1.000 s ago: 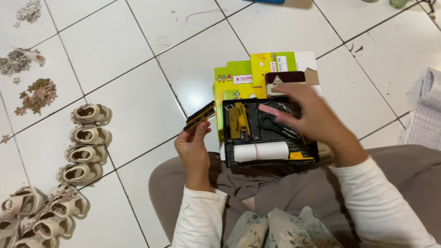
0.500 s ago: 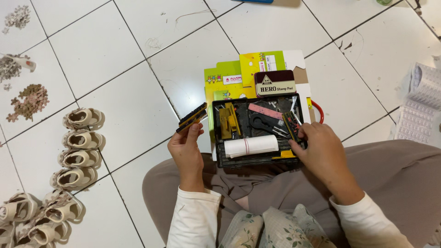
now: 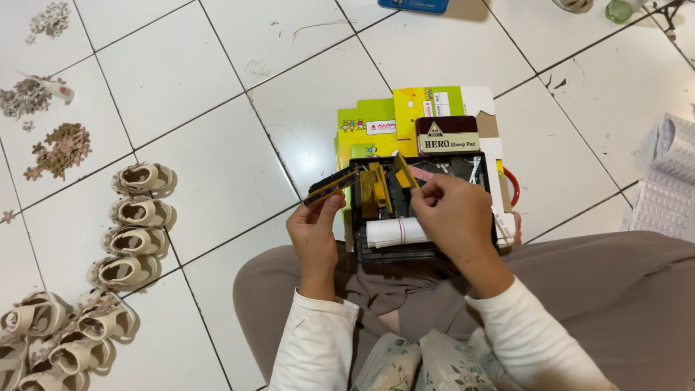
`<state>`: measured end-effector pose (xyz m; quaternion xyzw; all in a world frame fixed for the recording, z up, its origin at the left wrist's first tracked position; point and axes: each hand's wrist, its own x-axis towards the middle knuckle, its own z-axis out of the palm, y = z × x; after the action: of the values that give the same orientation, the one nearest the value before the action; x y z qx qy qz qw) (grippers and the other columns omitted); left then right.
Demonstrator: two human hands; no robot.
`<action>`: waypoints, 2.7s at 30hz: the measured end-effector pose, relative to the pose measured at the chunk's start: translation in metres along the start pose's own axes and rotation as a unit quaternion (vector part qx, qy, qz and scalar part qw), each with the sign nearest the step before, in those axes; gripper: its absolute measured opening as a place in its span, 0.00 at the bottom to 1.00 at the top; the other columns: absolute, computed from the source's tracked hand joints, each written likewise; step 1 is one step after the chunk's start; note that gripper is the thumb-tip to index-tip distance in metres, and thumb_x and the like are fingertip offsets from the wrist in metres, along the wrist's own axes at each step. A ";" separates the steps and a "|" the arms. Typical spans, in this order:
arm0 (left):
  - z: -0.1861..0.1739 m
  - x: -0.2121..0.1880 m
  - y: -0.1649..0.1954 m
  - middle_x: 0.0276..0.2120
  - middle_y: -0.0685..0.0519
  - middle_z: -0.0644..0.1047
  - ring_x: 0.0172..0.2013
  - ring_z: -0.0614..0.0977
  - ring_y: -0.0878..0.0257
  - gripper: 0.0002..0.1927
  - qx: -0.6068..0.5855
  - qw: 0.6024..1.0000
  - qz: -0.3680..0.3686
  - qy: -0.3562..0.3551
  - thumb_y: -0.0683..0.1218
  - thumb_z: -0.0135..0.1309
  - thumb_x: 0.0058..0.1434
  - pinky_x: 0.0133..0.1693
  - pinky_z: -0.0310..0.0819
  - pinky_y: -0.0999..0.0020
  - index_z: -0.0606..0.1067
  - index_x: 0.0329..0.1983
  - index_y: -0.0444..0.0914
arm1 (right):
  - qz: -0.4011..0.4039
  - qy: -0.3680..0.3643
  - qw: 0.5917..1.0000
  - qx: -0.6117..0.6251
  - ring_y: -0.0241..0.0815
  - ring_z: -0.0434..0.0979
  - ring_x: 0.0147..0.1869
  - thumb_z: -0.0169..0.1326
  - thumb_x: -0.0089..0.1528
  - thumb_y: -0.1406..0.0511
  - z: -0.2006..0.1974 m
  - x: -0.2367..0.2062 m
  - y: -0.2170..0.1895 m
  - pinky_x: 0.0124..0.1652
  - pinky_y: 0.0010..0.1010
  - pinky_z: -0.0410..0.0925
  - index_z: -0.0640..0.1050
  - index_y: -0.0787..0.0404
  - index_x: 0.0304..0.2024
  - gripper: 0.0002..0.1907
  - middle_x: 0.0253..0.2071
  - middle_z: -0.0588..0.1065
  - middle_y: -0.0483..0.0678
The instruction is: The person sits on the floor and uses scissors to trim the edges of several small rectangular stamps held in the left hand. The person repeatedly picks up stamps from a black case, trims them, and places them back into the case.
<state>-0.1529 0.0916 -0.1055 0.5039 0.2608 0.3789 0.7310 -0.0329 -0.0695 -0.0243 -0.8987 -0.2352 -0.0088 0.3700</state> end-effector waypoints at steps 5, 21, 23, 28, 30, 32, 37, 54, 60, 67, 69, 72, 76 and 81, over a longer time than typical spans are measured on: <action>-0.002 0.001 -0.001 0.37 0.49 0.84 0.38 0.83 0.63 0.10 -0.027 1.000 -0.003 -0.002 0.41 0.63 0.63 0.46 0.80 0.65 0.82 0.45 0.30 | -0.032 -0.065 0.995 -0.065 0.51 0.77 0.33 0.66 0.54 0.60 0.017 -0.005 -0.003 0.35 0.42 0.69 0.83 0.61 0.24 0.11 0.25 0.79 0.50; -0.001 0.002 0.001 0.37 0.50 0.83 0.37 0.82 0.64 0.11 -0.012 1.000 -0.011 0.006 0.42 0.63 0.63 0.45 0.79 0.66 0.82 0.45 0.31 | -0.094 -0.059 0.990 -0.082 0.54 0.73 0.42 0.67 0.52 0.61 0.024 0.002 -0.016 0.42 0.45 0.67 0.79 0.59 0.21 0.12 0.31 0.75 0.51; -0.001 0.002 0.001 0.37 0.50 0.83 0.37 0.82 0.64 0.10 -0.008 1.000 -0.013 0.011 0.42 0.63 0.63 0.45 0.79 0.67 0.82 0.45 0.31 | -0.096 -0.058 0.990 -0.082 0.55 0.74 0.43 0.67 0.52 0.62 0.025 0.003 -0.017 0.42 0.46 0.67 0.79 0.60 0.21 0.11 0.32 0.75 0.51; 0.001 0.001 0.001 0.36 0.50 0.83 0.37 0.82 0.64 0.10 0.015 1.000 -0.017 0.014 0.42 0.63 0.64 0.45 0.79 0.67 0.82 0.45 0.31 | -0.153 -0.039 0.987 0.008 0.55 0.75 0.49 0.65 0.56 0.63 0.023 0.005 -0.012 0.48 0.44 0.68 0.80 0.60 0.27 0.08 0.34 0.75 0.52; 0.001 0.001 0.001 0.37 0.50 0.84 0.37 0.83 0.65 0.11 0.016 1.000 -0.023 0.010 0.42 0.63 0.63 0.45 0.79 0.67 0.82 0.45 0.31 | -0.110 -0.063 0.988 0.090 0.52 0.75 0.48 0.61 0.59 0.65 0.017 0.007 -0.008 0.48 0.41 0.69 0.82 0.60 0.35 0.05 0.38 0.75 0.52; 0.000 0.000 0.001 0.37 0.50 0.84 0.37 0.83 0.64 0.11 0.015 1.000 -0.026 0.006 0.42 0.63 0.63 0.46 0.79 0.67 0.82 0.45 0.31 | -0.061 -0.058 0.994 0.063 0.51 0.75 0.47 0.61 0.60 0.65 0.010 0.010 -0.004 0.48 0.41 0.69 0.81 0.60 0.36 0.06 0.38 0.76 0.51; 0.002 -0.001 -0.002 0.39 0.49 0.84 0.39 0.83 0.64 0.10 -0.011 0.999 -0.035 -0.006 0.41 0.63 0.62 0.47 0.79 0.67 0.82 0.46 0.31 | -0.149 -0.076 0.985 0.044 0.54 0.74 0.46 0.62 0.58 0.68 0.007 0.008 -0.002 0.46 0.42 0.68 0.83 0.61 0.40 0.08 0.39 0.75 0.52; -0.002 -0.003 -0.013 0.39 0.48 0.84 0.40 0.83 0.62 0.09 0.003 0.999 -0.041 -0.028 0.37 0.63 0.62 0.49 0.79 0.66 0.82 0.46 0.30 | -0.100 -0.125 0.987 -0.015 0.50 0.75 0.47 0.65 0.57 0.64 -0.049 0.010 0.090 0.54 0.41 0.68 0.83 0.58 0.39 0.09 0.38 0.78 0.49; -0.003 -0.004 -0.016 0.39 0.48 0.84 0.39 0.83 0.62 0.09 0.034 0.999 -0.038 -0.017 0.38 0.63 0.62 0.48 0.79 0.66 0.81 0.45 0.29 | -0.173 -0.125 0.977 0.002 0.51 0.73 0.51 0.66 0.53 0.64 -0.015 -0.001 0.084 0.52 0.42 0.65 0.82 0.59 0.45 0.17 0.45 0.79 0.49; -0.003 -0.003 -0.018 0.38 0.48 0.84 0.39 0.83 0.62 0.10 0.043 0.998 -0.038 -0.006 0.38 0.63 0.62 0.48 0.80 0.66 0.82 0.45 0.29 | -0.101 -0.165 0.980 0.040 0.47 0.74 0.52 0.63 0.56 0.65 -0.036 0.005 0.084 0.53 0.37 0.66 0.79 0.60 0.54 0.22 0.48 0.78 0.50; -0.005 -0.003 -0.019 0.39 0.48 0.84 0.39 0.83 0.62 0.09 0.043 0.998 -0.039 -0.007 0.38 0.63 0.62 0.48 0.79 0.66 0.82 0.45 0.30 | -0.050 -0.189 0.975 0.101 0.46 0.74 0.53 0.59 0.57 0.66 -0.051 0.007 0.078 0.55 0.35 0.67 0.76 0.59 0.59 0.26 0.50 0.75 0.50; -0.006 -0.004 -0.019 0.39 0.48 0.84 0.39 0.83 0.63 0.09 0.036 0.998 -0.040 -0.009 0.38 0.63 0.62 0.48 0.79 0.66 0.82 0.45 0.30 | -0.061 -0.247 0.960 0.115 0.47 0.73 0.57 0.57 0.55 0.69 -0.064 -0.001 0.064 0.59 0.44 0.60 0.73 0.59 0.61 0.29 0.51 0.71 0.50; -0.003 -0.003 -0.020 0.39 0.48 0.84 0.39 0.83 0.63 0.09 0.039 0.999 -0.037 -0.005 0.38 0.63 0.62 0.48 0.79 0.66 0.82 0.45 0.30 | -0.134 -0.277 0.950 0.047 0.51 0.72 0.57 0.67 0.50 0.64 -0.041 -0.019 0.045 0.55 0.47 0.58 0.76 0.60 0.51 0.27 0.51 0.72 0.51; -0.005 -0.004 -0.016 0.39 0.48 0.84 0.39 0.83 0.63 0.10 0.048 0.998 -0.031 -0.005 0.38 0.62 0.63 0.47 0.79 0.67 0.82 0.46 0.30 | -0.120 -0.290 0.948 0.048 0.49 0.75 0.52 0.68 0.50 0.61 -0.035 -0.016 0.051 0.53 0.37 0.65 0.79 0.59 0.45 0.22 0.43 0.76 0.49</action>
<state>-0.1545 0.0885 -0.1220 0.5320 0.2906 0.3410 0.7185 -0.0198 -0.1309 -0.0358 -0.8086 -0.4391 0.2193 0.3244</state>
